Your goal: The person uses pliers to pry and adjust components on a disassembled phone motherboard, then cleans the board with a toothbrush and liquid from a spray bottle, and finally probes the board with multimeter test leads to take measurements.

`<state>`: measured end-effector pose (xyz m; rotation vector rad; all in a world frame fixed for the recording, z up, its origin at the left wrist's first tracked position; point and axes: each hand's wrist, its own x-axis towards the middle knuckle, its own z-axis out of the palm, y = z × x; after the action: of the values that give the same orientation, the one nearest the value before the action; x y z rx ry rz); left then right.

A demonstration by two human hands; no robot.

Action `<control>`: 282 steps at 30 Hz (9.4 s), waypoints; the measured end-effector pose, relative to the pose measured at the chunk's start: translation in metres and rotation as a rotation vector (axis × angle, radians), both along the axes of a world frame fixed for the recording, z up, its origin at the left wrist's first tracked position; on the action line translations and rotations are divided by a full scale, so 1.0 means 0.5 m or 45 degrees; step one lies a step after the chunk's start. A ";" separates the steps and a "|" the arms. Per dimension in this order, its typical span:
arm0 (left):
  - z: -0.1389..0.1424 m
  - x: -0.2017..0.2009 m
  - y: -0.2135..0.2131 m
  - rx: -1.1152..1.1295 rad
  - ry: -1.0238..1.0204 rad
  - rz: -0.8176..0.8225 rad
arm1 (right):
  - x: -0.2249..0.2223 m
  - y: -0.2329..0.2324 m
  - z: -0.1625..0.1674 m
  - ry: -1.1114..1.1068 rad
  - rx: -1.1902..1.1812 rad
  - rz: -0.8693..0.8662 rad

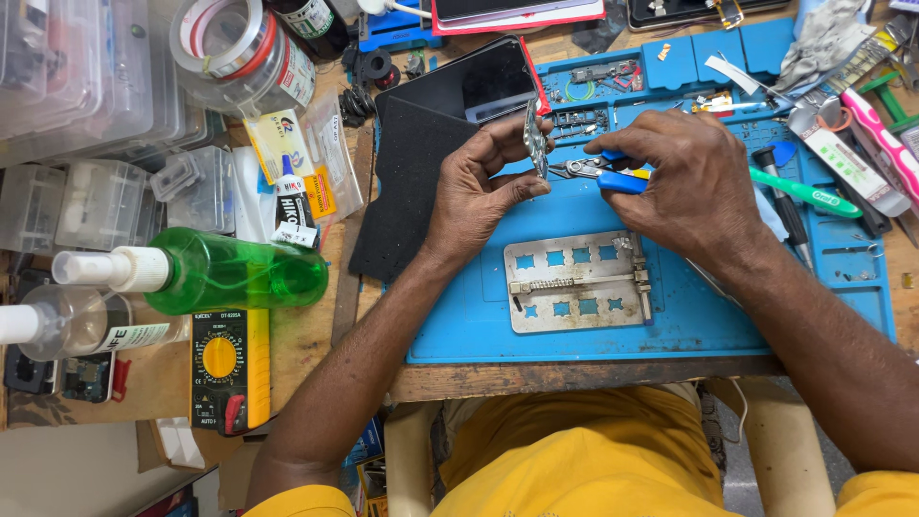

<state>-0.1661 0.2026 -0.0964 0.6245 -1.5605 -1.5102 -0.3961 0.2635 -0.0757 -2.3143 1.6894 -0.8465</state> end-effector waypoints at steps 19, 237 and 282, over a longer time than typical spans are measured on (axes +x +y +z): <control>-0.009 -0.036 -0.026 0.048 0.102 -0.049 | -0.021 -0.010 0.008 0.160 -0.090 -0.016; 0.168 0.039 0.331 -0.770 -1.063 0.315 | -0.172 0.310 0.133 0.186 -0.105 -0.330; 0.302 0.290 0.420 -1.051 -0.723 1.353 | -0.323 0.263 0.270 -0.151 0.476 -0.591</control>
<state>-0.0211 0.4124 0.0548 1.1515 -1.6201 0.1354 -0.5576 0.3950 0.0590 -1.6279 2.1490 -0.6437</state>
